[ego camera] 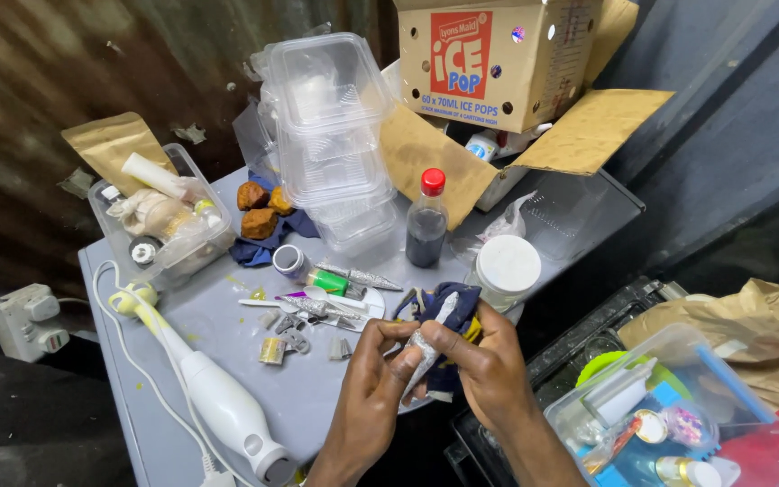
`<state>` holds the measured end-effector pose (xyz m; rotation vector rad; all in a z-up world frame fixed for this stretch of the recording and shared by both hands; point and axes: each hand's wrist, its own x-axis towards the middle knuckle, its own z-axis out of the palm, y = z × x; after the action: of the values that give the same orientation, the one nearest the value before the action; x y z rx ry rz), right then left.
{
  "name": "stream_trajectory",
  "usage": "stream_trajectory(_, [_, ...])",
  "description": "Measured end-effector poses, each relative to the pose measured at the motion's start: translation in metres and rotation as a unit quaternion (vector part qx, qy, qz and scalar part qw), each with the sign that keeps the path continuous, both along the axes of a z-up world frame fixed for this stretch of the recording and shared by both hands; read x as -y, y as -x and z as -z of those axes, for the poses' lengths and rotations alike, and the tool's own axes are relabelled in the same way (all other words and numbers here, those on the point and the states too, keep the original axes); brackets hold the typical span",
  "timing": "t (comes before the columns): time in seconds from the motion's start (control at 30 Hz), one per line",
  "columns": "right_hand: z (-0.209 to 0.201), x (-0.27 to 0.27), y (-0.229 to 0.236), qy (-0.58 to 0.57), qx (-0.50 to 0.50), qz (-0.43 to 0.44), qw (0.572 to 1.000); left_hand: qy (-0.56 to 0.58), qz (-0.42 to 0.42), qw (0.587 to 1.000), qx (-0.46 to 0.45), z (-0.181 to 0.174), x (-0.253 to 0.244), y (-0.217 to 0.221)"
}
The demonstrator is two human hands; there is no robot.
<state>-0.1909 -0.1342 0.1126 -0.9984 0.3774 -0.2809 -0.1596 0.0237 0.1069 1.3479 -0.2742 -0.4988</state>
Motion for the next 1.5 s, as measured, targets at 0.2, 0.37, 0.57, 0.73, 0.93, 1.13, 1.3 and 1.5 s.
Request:
stream_trajectory(0.2, [-0.006, -0.009, -0.002, -0.001, -0.022, 0.124, 0.992, -0.119, -0.043, 0.982, 0.14, -0.016, 0.012, 0.004])
stream_trajectory(0.37, [-0.012, -0.007, 0.001, 0.077, -0.029, 0.124, 0.989, -0.114, -0.048, 0.952, 0.278, -0.016, 0.013, 0.005])
stream_trajectory(0.57, [-0.032, 0.009, 0.013, -0.047, -0.01, -0.007, 0.999, -0.177, -0.071, 0.918, 0.347, -0.012, 0.007, -0.001])
stream_trajectory(0.73, [-0.006, 0.017, 0.009, -0.07, -0.019, -0.003, 0.997, -0.217, -0.065, 0.874, 0.43, -0.019, 0.01, 0.003])
stream_trajectory(0.93, [-0.007, 0.023, 0.008, 0.128, 0.042, 0.076, 0.988, -0.21, -0.045, 0.886, 0.411, -0.022, 0.015, 0.004])
stream_trajectory(1.13, [0.003, 0.024, 0.01, 0.01, -0.001, 0.19, 0.982, -0.165, -0.005, 0.918, 0.36, -0.022, 0.03, 0.0])
stream_trajectory(1.3, [0.039, 0.048, 0.032, 0.118, -0.028, 0.341, 0.932, -0.247, 0.11, 0.918, 0.29, -0.013, 0.052, 0.002])
stream_trajectory(1.5, [0.065, 0.092, 0.072, -0.163, -0.079, 0.36, 0.915, -0.176, 0.086, 0.95, 0.245, 0.006, 0.093, 0.006])
